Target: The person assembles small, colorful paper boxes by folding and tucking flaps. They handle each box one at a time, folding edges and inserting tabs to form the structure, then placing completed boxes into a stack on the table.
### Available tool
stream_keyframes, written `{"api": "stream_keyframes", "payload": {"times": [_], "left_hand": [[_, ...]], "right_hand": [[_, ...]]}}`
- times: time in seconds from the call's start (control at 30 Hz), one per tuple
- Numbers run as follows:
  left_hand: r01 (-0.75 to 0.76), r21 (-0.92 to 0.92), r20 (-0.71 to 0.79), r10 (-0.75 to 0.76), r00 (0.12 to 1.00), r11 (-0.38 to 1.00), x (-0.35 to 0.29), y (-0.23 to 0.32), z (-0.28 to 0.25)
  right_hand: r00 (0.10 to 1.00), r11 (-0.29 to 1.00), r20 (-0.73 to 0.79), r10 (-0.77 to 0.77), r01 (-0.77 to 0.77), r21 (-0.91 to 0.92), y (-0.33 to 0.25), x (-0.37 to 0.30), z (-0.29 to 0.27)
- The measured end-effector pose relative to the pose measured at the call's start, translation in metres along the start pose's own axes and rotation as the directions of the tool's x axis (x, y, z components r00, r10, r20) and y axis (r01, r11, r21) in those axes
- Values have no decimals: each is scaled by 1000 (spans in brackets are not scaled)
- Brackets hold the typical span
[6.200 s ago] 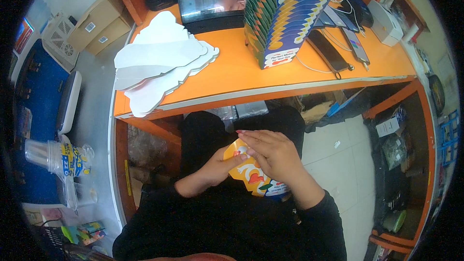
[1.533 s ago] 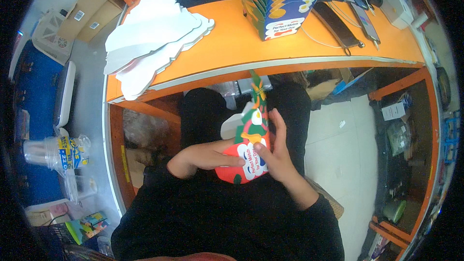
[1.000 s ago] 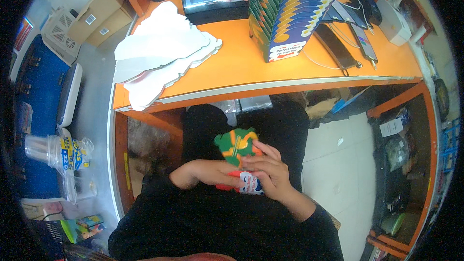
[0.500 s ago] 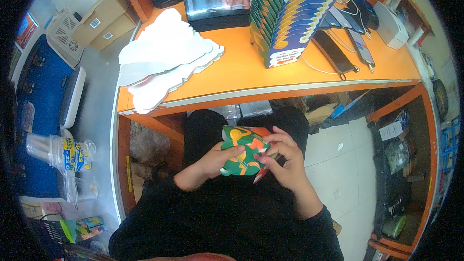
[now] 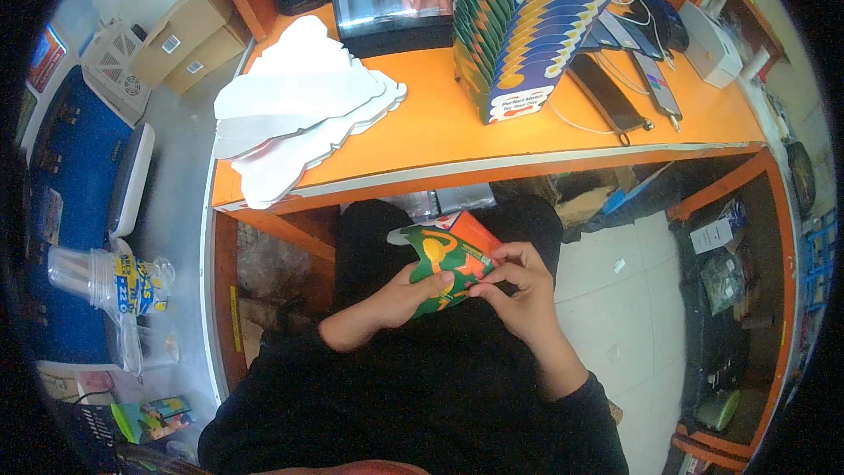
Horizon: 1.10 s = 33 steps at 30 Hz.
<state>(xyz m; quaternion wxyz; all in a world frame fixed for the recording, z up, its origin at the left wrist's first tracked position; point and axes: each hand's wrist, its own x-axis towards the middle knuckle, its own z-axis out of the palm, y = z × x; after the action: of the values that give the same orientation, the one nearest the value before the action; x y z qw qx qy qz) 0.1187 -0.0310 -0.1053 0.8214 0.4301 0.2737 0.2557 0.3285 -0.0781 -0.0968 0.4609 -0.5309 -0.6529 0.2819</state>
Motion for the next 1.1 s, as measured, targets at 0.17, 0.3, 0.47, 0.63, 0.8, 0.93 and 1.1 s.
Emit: {"api": "stream_keyframes", "payload": {"times": [0.17, 0.3, 0.47, 0.63, 0.8, 0.93, 1.1], "left_hand": [[54, -97, -19, -56, 998, 994, 2, -13, -13], [24, -32, 36, -23, 999, 999, 8, -15, -16], [36, 264, 205, -93, 974, 964, 12, -4, -16], [-71, 528, 383, -163, 909, 846, 7, 9, -6], [56, 587, 460, -390, 798, 807, 10, 2, -8], [2, 569, 517, -360, 777, 822, 7, 11, -4], [8, 114, 593, -75, 801, 993, -1, 9, -30]], "right_hand": [[965, 919, -55, 257, -226, 323, 20, -10, 17], [948, 897, -45, 316, -283, 341, 24, -14, 24], [982, 993, 162, 95, -83, -79, 4, 1, 3], [972, 1000, 233, 19, -24, 19, -13, 11, -4], [934, 997, 357, 30, -53, 54, -18, 8, -7], [908, 993, 408, -95, 54, 109, -28, 7, -12], [989, 985, 106, -107, 91, 149, -34, 0, -5]]}}
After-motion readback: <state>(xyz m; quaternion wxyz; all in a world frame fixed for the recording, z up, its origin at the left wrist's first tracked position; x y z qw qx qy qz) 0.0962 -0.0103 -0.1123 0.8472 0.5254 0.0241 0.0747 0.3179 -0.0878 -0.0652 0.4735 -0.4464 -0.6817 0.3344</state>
